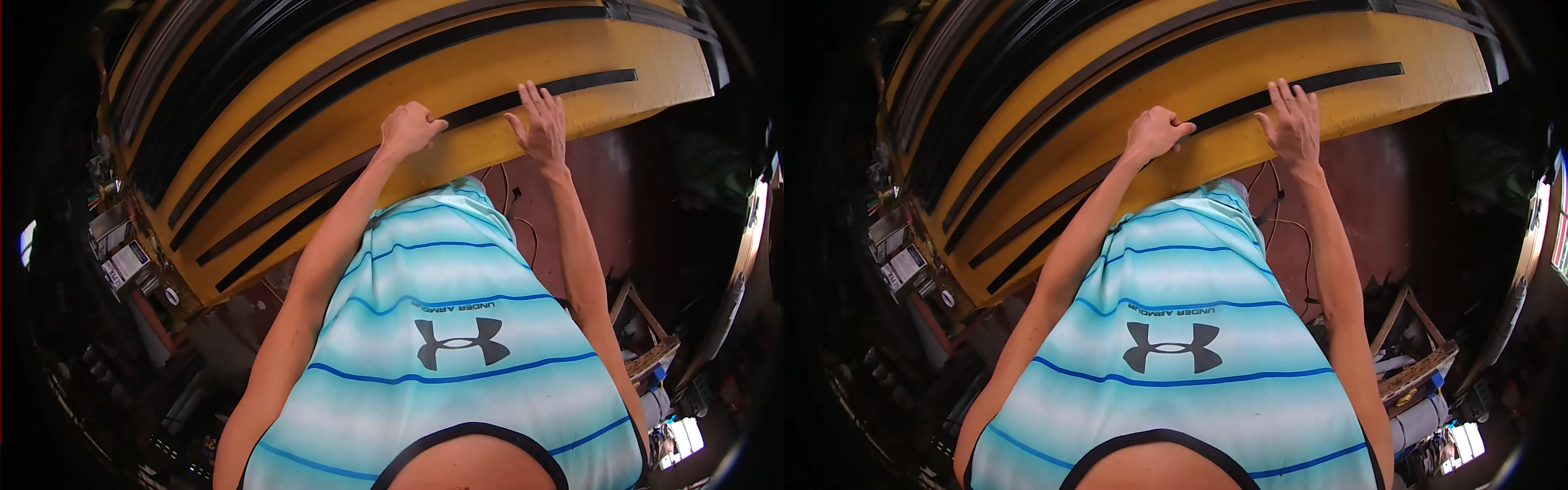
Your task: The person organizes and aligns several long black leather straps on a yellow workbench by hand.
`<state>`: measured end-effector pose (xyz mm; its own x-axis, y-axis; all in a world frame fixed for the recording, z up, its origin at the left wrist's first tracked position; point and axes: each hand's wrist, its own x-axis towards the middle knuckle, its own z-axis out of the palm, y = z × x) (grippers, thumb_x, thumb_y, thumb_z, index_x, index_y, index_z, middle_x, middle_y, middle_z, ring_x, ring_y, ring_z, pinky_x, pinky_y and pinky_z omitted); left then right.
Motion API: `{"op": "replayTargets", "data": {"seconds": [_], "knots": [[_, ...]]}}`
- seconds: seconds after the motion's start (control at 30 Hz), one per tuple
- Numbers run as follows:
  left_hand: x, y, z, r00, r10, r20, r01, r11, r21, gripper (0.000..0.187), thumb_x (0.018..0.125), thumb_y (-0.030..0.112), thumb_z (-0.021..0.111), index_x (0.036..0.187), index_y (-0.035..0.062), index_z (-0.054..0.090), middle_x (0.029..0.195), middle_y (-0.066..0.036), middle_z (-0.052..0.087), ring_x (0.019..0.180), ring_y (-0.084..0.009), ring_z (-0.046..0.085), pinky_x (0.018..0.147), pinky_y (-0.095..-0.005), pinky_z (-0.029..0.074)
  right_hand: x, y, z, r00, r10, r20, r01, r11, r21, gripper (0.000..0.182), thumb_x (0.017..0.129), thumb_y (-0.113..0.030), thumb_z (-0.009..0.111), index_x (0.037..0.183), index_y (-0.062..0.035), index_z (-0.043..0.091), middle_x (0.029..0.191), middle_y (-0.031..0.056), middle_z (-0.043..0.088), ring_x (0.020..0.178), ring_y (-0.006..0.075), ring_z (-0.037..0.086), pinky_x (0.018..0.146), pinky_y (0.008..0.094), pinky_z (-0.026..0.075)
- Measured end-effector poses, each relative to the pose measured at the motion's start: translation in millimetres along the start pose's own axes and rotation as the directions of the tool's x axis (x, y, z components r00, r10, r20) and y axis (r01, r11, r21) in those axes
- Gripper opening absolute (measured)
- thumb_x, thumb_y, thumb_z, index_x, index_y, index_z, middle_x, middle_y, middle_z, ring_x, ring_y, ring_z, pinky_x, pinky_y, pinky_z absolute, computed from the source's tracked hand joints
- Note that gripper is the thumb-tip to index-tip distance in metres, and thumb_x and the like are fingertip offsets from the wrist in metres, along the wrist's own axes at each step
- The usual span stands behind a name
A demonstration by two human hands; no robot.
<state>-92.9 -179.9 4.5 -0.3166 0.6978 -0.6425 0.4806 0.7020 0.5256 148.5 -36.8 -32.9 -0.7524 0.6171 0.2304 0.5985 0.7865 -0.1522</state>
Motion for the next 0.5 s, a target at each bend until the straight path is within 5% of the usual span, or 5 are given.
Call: {"op": "replayTargets", "data": {"seconds": [0.03, 0.1, 0.3, 0.5], "knots": [[0, 0, 1, 1.0, 0.009, -0.013, -0.008, 0.999, 0.032, 0.038, 0.09, 0.043, 0.072, 0.078, 0.0076, 0.076, 0.068, -0.005, 0.073, 0.074, -0.0203, 0.071, 0.074, -0.0368, 0.054, 8, -18, -8, 1.0, 0.002, 0.001, -0.002, 1.0, -0.004, 0.061, 0.094, -0.033, 0.069, 0.148, -0.0113, 0.051, 0.151, 0.0088, 0.052, 0.136, 0.0302, 0.05, 0.119, 0.0525, 0.031], [22, -3, 12, 1.0, -0.008, -0.012, 0.009, 0.997, 0.074, 0.038, 0.09, 0.043, 0.072, 0.079, 0.0078, 0.076, 0.069, -0.005, 0.073, 0.077, -0.0226, 0.072, 0.076, -0.0382, 0.054, 25, -37, 8, 0.907, -0.387, 0.168, 0.321, 0.891, 0.321, 0.054, 0.087, -0.022, 0.075, 0.137, -0.0107, 0.058, 0.135, 0.0078, 0.062, 0.125, 0.0275, 0.056, 0.113, 0.0453, 0.039], [22, -8, 12, 0.998, 0.011, -0.061, -0.008, 0.999, 0.047, 0.039, 0.09, 0.044, 0.072, 0.08, 0.0069, 0.077, 0.069, -0.007, 0.073, 0.078, -0.0242, 0.072, 0.076, -0.0391, 0.054, 51, -51, 22, 0.836, -0.514, 0.193, 0.432, 0.832, 0.348, 0.039, 0.082, -0.015, 0.077, 0.118, -0.0108, 0.061, 0.115, 0.0074, 0.064, 0.113, 0.025, 0.06, 0.101, 0.0385, 0.046], [11, -10, -4, 1.0, -0.026, -0.014, 0.026, 0.999, -0.028, 0.039, 0.09, 0.043, 0.072, 0.082, 0.006, 0.078, 0.07, -0.007, 0.074, 0.076, -0.0206, 0.072, 0.075, -0.0378, 0.054, 69, -40, 22, 0.784, -0.582, 0.216, 0.495, 0.796, 0.348, 0.043, 0.08, -0.016, 0.079, 0.118, -0.0111, 0.06, 0.118, 0.0067, 0.062, 0.111, 0.0254, 0.061, 0.095, 0.0384, 0.049]]}}
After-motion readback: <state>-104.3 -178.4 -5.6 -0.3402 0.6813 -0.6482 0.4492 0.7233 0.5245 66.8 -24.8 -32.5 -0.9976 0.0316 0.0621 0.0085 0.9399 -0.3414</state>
